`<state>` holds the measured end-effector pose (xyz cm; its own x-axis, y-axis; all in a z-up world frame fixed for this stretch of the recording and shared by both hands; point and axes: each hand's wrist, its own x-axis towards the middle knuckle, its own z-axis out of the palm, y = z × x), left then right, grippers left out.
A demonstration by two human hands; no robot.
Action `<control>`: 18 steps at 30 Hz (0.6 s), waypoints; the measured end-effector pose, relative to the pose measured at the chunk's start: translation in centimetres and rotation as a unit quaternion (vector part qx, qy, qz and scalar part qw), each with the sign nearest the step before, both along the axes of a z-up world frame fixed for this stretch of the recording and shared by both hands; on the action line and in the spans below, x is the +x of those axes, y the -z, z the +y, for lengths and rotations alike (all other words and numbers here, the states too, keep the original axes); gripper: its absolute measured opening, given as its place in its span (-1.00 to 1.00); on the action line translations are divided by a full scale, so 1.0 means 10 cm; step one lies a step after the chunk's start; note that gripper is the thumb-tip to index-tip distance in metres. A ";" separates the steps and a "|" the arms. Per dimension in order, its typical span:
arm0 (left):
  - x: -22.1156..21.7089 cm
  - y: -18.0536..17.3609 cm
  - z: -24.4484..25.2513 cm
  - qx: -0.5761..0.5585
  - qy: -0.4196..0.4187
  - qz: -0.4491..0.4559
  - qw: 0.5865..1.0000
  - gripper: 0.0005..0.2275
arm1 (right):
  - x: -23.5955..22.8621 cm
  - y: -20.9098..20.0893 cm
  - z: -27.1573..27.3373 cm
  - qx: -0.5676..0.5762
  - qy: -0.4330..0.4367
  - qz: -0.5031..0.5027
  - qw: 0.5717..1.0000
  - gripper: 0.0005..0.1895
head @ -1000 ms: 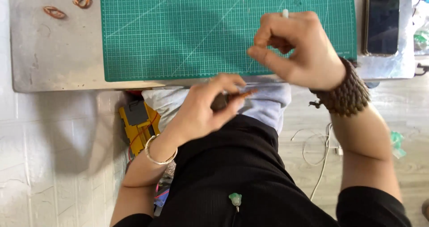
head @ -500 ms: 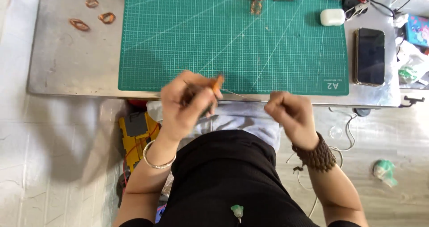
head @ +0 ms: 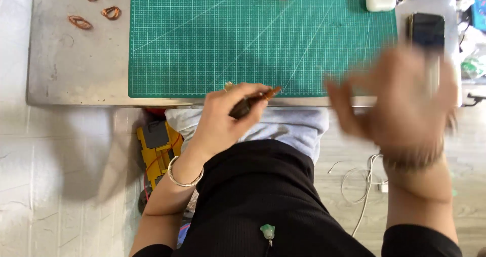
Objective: The person holds a small copper cylindrical object and repeatedly inserts and removes a thin wire or pin from its end. They manipulate the object with both hands over a green cutting mat, occasionally adjusting their grip and the wire's position.
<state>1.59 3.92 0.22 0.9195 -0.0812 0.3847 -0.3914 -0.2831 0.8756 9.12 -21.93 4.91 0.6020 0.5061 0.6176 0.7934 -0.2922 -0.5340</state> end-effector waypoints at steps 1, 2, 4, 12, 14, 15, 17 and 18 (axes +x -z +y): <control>0.03 0.02 0.02 -0.002 -0.003 -0.002 1.000 -0.85 | -0.26 0.08 -0.06 -0.002 -0.003 -0.002 1.000 -0.76; 0.07 0.05 0.05 -0.079 -0.009 0.008 0.997 -0.85 | -0.52 0.15 -0.13 -0.003 0.013 0.002 1.000 -0.79; 0.09 0.05 0.11 -0.158 -0.021 0.008 0.987 -0.85 | -0.80 0.29 -0.19 -0.004 0.023 -0.001 1.000 -0.82; 0.07 -0.06 0.30 -0.304 -0.012 -0.119 0.945 -0.90 | -0.47 0.82 0.16 0.121 0.136 0.136 0.974 -0.77; 0.05 -0.13 0.32 -0.296 0.017 -0.135 0.945 -0.90 | -0.27 0.78 0.31 0.172 0.110 0.207 0.957 -0.76; 0.05 -0.15 0.31 -0.289 0.043 -0.154 0.944 -0.90 | -0.16 0.77 0.36 0.221 0.080 0.274 0.933 -0.74; 0.08 -0.05 0.41 -0.318 0.047 -0.142 0.936 -0.88 | 0.07 0.89 0.23 0.318 0.034 0.383 0.866 -0.75; 0.13 -0.01 0.46 -0.341 0.049 -0.149 0.927 -0.85 | 0.22 0.95 0.17 0.410 -0.026 0.468 0.782 -0.75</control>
<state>2.86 8.53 0.29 0.7651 0.1979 0.6127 -0.6393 0.3465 0.6865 11.32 -20.26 -4.57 0.9766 0.2097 0.0486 -0.0578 0.4731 -0.8791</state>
